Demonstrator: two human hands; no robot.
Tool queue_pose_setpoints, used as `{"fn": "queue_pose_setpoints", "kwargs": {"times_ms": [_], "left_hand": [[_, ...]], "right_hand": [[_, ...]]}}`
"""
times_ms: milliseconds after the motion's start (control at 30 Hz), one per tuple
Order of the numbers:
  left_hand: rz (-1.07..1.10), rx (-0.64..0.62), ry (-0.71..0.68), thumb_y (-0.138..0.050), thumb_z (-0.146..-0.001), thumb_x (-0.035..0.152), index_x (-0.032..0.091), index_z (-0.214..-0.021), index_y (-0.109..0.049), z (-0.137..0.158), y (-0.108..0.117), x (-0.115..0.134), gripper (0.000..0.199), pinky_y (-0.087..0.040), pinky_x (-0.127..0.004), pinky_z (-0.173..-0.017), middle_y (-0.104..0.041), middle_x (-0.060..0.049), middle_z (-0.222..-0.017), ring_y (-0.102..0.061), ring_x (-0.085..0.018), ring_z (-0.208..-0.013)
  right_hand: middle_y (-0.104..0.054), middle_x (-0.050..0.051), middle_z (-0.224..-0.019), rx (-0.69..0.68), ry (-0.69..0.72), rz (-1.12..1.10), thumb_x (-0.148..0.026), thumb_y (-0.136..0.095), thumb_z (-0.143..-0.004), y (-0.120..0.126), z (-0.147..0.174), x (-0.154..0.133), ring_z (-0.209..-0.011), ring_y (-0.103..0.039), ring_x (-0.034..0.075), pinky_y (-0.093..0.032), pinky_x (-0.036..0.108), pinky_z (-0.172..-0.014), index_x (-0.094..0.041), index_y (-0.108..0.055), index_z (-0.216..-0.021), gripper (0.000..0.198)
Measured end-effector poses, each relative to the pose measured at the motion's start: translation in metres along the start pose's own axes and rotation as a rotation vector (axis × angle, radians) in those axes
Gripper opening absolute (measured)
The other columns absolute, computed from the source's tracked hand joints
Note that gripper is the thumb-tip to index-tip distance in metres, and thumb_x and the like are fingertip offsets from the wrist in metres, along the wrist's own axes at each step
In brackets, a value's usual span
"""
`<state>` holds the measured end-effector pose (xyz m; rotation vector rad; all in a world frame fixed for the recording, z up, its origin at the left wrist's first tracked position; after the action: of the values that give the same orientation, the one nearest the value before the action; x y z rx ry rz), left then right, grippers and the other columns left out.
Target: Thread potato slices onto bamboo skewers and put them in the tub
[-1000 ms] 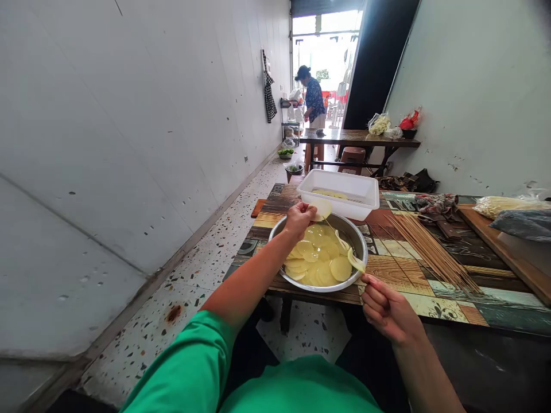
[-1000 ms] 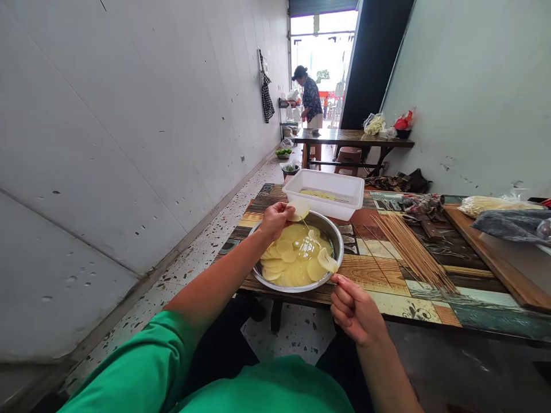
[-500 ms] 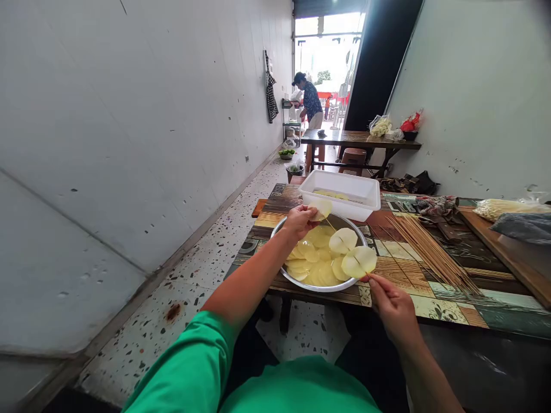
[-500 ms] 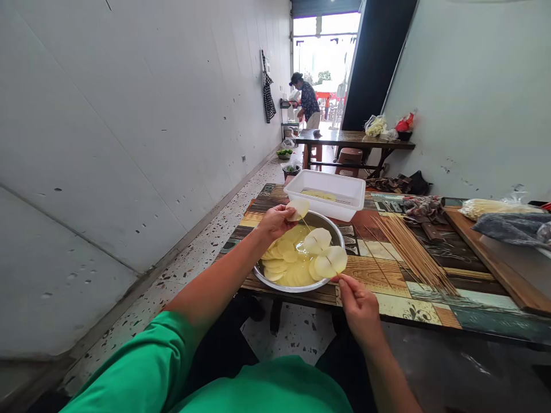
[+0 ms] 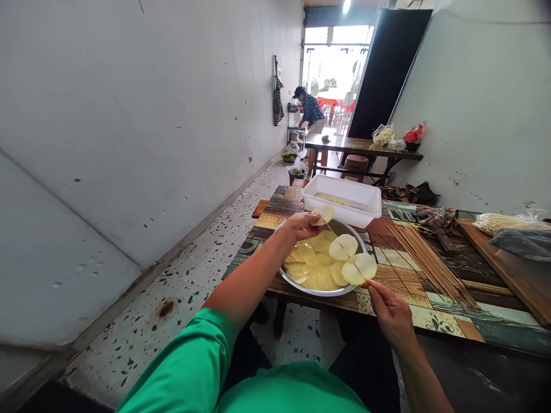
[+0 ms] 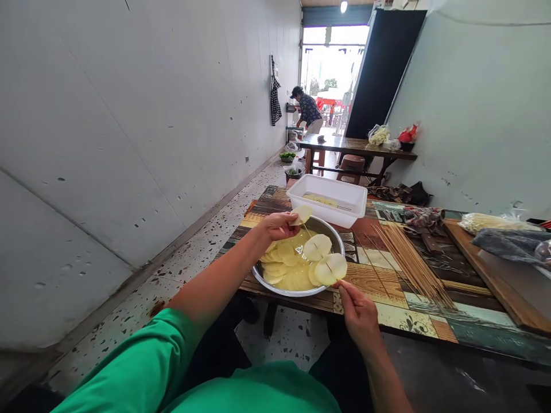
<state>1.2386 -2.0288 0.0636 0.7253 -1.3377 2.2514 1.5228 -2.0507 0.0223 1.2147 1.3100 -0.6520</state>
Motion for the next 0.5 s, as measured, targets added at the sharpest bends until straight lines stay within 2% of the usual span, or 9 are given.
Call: {"fn": "queue_pose_setpoints", "kwargs": {"times_ms": [67, 167, 267, 300, 367, 433, 500], "left_hand": [[0.027, -0.011, 0.013, -0.054, -0.087, 0.001, 0.014, -0.083, -0.057, -0.001, 0.0, 0.0, 0.014, -0.047, -0.022, -0.054, -0.064, -0.003, -0.071, -0.058, -0.011, -0.058], [0.044, -0.011, 0.032, -0.056, -0.085, 0.001, 0.013, -0.084, -0.058, -0.002, 0.0, 0.001, 0.013, -0.046, -0.022, -0.053, -0.064, -0.004, -0.072, -0.057, -0.011, -0.057], [0.046, -0.005, 0.021, -0.055, -0.085, 0.0, 0.013, -0.084, -0.058, 0.0, -0.001, 0.003, 0.013, -0.044, -0.022, -0.053, -0.063, -0.004, -0.072, -0.057, -0.011, -0.057], [0.041, -0.003, 0.016, -0.055, -0.085, 0.0, 0.013, -0.084, -0.058, 0.001, -0.001, 0.004, 0.014, -0.044, -0.022, -0.053, -0.063, -0.004, -0.072, -0.057, -0.011, -0.058], [0.029, -0.003, 0.015, -0.055, -0.085, -0.001, 0.013, -0.085, -0.058, 0.002, 0.0, 0.006, 0.014, -0.044, -0.022, -0.053, -0.063, -0.004, -0.072, -0.057, -0.011, -0.058], [0.025, -0.006, 0.024, -0.054, -0.086, 0.0, 0.013, -0.085, -0.058, 0.0, 0.002, 0.006, 0.014, -0.045, -0.021, -0.053, -0.063, -0.004, -0.072, -0.056, -0.011, -0.057], [0.056, -0.036, 0.015, -0.054, -0.086, -0.001, 0.013, -0.085, -0.057, -0.003, 0.004, 0.005, 0.015, -0.045, -0.021, -0.052, -0.062, -0.003, -0.07, -0.055, -0.011, -0.055]], "right_hand": [[-0.05, -0.001, -0.055, -0.004, -0.031, -0.024, -0.058, -0.072, -0.071, -0.001, -0.001, -0.002, -0.05, -0.042, 0.012, -0.031, 0.024, -0.043, -0.019, -0.074, -0.085, 0.042], [-0.028, -0.01, -0.046, -0.159, -0.261, -0.262, -0.058, -0.076, -0.068, -0.006, -0.002, -0.004, -0.041, -0.02, 0.007, -0.017, 0.021, -0.037, -0.019, -0.068, -0.083, 0.043], [-0.02, -0.013, -0.046, -0.301, -0.419, -0.434, -0.058, -0.08, -0.062, -0.012, -0.001, -0.009, -0.041, -0.012, 0.005, -0.014, 0.02, -0.035, -0.019, -0.064, -0.079, 0.045], [-0.019, -0.013, -0.046, -0.291, -0.416, -0.434, -0.058, -0.08, -0.062, -0.014, -0.001, -0.011, -0.041, -0.012, 0.005, -0.014, 0.02, -0.035, -0.019, -0.064, -0.079, 0.045], [-0.023, -0.012, -0.046, -0.187, -0.328, -0.344, -0.059, -0.078, -0.064, -0.014, -0.001, -0.013, -0.041, -0.016, 0.006, -0.017, 0.021, -0.036, -0.019, -0.066, -0.079, 0.045], [-0.035, -0.007, -0.049, -0.053, -0.172, -0.183, -0.059, -0.075, -0.067, -0.013, -0.002, -0.014, -0.044, -0.028, 0.008, -0.025, 0.022, -0.039, -0.018, -0.069, -0.08, 0.044], [-0.045, -0.003, -0.053, 0.014, -0.047, -0.043, -0.058, -0.073, -0.07, -0.012, -0.003, -0.014, -0.05, -0.038, 0.01, -0.032, 0.023, -0.044, -0.017, -0.072, -0.082, 0.043]]}}
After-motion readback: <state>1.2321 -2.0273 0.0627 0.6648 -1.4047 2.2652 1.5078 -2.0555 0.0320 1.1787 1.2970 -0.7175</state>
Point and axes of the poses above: each hand's wrist, its own z-axis away from the middle knuckle, its own y-axis out of the back of the hand, x = y × z, the point moved 2 cm from there along -z, towards the middle knuckle
